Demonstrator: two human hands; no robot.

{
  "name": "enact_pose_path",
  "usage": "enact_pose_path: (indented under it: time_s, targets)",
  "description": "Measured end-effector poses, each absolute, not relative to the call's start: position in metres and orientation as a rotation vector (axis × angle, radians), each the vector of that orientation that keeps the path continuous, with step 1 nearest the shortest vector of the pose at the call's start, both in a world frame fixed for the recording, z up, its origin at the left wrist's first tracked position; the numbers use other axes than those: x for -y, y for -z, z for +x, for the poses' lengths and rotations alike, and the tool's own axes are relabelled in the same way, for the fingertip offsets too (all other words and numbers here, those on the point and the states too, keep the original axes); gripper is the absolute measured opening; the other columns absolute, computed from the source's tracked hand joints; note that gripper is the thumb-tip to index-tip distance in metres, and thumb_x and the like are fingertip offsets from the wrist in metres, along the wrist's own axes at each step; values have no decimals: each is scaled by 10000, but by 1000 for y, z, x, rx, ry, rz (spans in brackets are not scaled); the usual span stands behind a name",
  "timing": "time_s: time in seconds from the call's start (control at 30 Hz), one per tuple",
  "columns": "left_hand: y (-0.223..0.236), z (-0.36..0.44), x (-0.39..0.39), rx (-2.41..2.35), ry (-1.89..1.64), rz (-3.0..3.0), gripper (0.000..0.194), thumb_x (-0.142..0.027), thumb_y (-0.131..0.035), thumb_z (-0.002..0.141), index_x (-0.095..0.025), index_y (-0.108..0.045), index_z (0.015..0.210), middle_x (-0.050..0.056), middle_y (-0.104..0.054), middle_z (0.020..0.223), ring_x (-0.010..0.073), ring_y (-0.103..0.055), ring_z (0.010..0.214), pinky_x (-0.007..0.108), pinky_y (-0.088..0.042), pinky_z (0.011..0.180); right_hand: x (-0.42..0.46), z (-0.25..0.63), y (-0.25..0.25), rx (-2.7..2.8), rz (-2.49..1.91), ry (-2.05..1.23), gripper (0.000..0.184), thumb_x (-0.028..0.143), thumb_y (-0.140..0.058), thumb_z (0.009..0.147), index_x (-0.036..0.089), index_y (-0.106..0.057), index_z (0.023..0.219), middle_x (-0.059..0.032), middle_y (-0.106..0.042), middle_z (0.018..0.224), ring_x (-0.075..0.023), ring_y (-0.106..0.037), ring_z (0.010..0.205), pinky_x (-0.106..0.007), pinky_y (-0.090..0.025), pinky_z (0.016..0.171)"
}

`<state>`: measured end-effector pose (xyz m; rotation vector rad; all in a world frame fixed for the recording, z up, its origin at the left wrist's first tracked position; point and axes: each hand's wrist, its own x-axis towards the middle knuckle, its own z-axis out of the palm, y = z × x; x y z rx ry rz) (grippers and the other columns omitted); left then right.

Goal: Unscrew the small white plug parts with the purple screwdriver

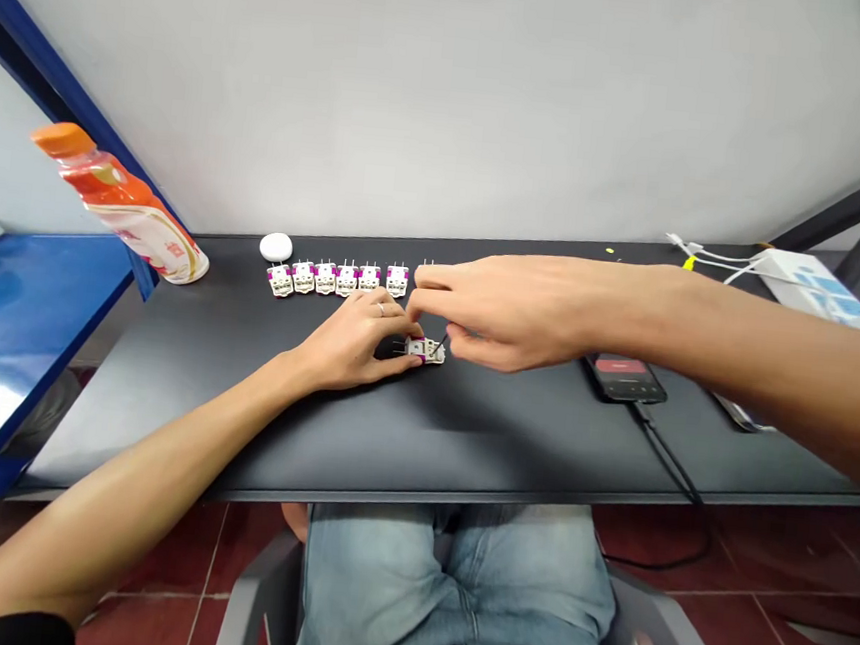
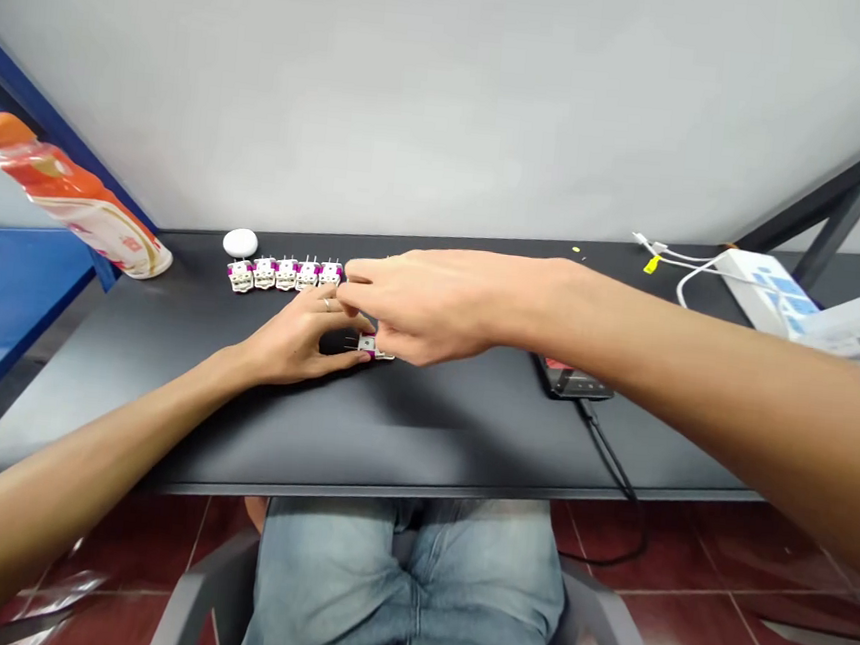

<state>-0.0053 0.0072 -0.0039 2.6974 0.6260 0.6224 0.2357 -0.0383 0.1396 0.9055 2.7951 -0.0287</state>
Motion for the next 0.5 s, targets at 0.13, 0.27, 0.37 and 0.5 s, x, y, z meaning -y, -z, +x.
enact_pose_path:
  time_s: [0.13,0.27,0.37,0.5]
  targets:
    - [4,-5,-7,-626,-626,2702,290,-495,-742,1137,-250,-871,1224,102,-852,1183,333,-704,1153,512,-539,1073,36,238,-132,-2665,1140,0,311,498,-586,1182,204,-679,1229,-37,-720,803,-204,-515,599,-361,-299,661]
    - [4,-5,-7,-613,-649,2719,307,-496,-760,1129,-247,-865,1273,108,-849,1214,331,-714,1153,512,-543,1082,30,244,-125,-2802,1029,62,165,326,-569,1170,225,-672,1251,-19,-735,822,-199,-551,653,-348,-317,697]
    - [4,-5,-7,-619,-647,2718,295,-498,-744,1135,-250,-857,1248,104,-844,1207,336,-715,1188,509,-542,1100,27,247,-123,-3017,794,253,56,230,-617,1104,228,-654,1145,-56,-774,1015,-200,-627,814,-338,-408,755]
    - [4,-4,-8,-625,-629,2719,276,-485,-744,1131,-247,-855,1219,98,-837,1177,328,-703,1176,516,-535,1130,29,242,-130,-2898,989,234,182,392,-660,1125,215,-646,1089,-73,-753,987,-202,-601,765,-350,-409,714]
